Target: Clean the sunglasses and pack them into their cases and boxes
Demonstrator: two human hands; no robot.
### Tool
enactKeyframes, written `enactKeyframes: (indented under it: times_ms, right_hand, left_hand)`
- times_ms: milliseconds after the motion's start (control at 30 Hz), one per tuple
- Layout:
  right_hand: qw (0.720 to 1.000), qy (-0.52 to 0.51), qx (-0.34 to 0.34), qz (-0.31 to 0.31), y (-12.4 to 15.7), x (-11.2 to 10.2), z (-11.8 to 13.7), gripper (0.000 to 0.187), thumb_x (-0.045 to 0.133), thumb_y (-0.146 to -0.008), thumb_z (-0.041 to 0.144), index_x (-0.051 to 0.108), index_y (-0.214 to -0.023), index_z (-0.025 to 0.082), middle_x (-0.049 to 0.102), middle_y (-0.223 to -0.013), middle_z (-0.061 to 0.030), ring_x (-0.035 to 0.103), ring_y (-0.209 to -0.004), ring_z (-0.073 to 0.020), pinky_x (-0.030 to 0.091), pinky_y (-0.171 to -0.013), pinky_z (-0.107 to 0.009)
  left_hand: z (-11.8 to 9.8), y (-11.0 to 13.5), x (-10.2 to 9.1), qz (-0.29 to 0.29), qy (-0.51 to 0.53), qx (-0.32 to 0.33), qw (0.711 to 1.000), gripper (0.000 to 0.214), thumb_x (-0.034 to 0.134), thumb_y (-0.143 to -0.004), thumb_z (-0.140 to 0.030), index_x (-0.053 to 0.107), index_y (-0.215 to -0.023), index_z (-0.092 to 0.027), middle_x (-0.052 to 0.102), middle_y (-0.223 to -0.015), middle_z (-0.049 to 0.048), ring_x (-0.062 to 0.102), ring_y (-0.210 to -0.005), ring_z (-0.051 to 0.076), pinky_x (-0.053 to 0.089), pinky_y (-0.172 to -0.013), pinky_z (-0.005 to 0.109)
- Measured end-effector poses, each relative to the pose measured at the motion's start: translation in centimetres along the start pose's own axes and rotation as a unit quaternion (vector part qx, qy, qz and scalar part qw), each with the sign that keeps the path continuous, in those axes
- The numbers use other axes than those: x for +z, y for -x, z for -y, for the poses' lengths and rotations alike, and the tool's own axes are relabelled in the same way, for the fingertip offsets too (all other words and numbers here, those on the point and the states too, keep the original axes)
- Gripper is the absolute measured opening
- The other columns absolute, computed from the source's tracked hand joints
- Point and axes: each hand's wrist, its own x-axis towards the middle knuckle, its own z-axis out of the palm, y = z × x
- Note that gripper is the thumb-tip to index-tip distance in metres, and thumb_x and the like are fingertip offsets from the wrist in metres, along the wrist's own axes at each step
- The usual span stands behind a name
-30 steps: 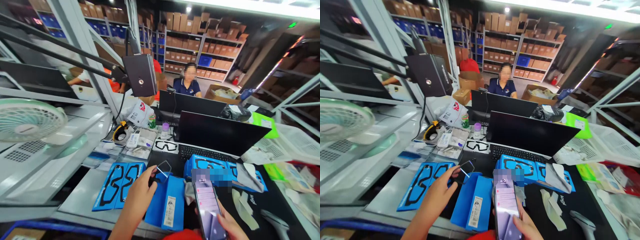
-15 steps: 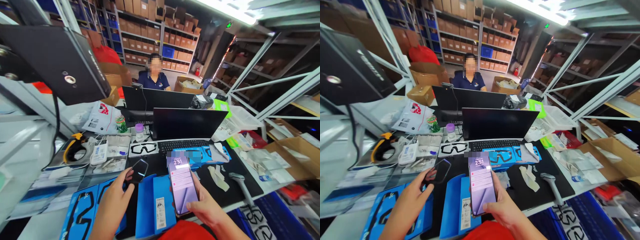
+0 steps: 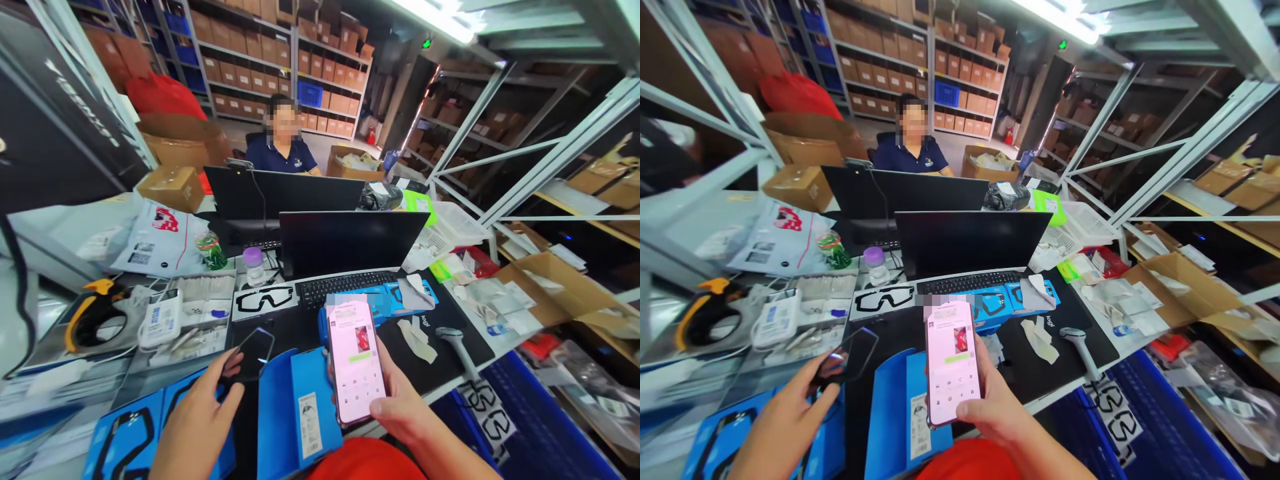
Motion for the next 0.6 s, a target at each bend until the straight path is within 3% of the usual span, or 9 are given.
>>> enactKeyframes:
  times_ms: [167, 367, 600]
  right_hand:
    - [0.999, -0.021, -0.009, -0.036, 0.1, -0.3, 0.1, 0.100, 0.084, -0.068, 0.028, 0.027, -0.150, 0.027, 0.064, -0.132, -0.0155, 0.063, -0.117, -0.0319, 0.050, -0.090, -0.045]
    - [0.995, -0.002, 0.010, -0.096, -0.3, -0.7, -0.5, 0.064, 0.086, -0.066, 0.031, 0.061, -0.124, 0.017, 0.074, -0.113, -0.0121, 0.071, -0.096, -0.0256, 0.054, -0.078, -0.034]
    - [0.992, 0.009, 0.039, -0.117, -1.1, -0.1, -1.0, 0.067, 0.088, -0.059, 0.025, 0.062, -0.121, 0.020, 0.074, -0.114, -0.0097, 0.070, -0.100, -0.0266, 0.054, -0.082, -0.036]
  left_hand:
    - [-0.6, -0.2, -0.1, 0.001, 0.014, -0.008, 1.000, 0.056, 0.039, -0.085, -0.045, 0.054, -0.135, -0.024, 0.072, -0.117, 0.0053, 0.071, -0.093, 0.024, 0.053, -0.080, 0.030]
    - [-0.8, -0.3, -0.2, -0.007, 0.052, -0.006, 0.999, 0.058, 0.043, -0.080, -0.044, 0.058, -0.132, -0.022, 0.073, -0.117, 0.0064, 0.071, -0.100, 0.025, 0.056, -0.076, 0.029]
    - [0.0, -0.3, 0.2, -0.062, 0.062, 0.045, 0.995, 0.056, 0.047, -0.080, -0.041, 0.062, -0.131, -0.023, 0.065, -0.133, 0.0089, 0.064, -0.115, 0.030, 0.058, -0.065, 0.030]
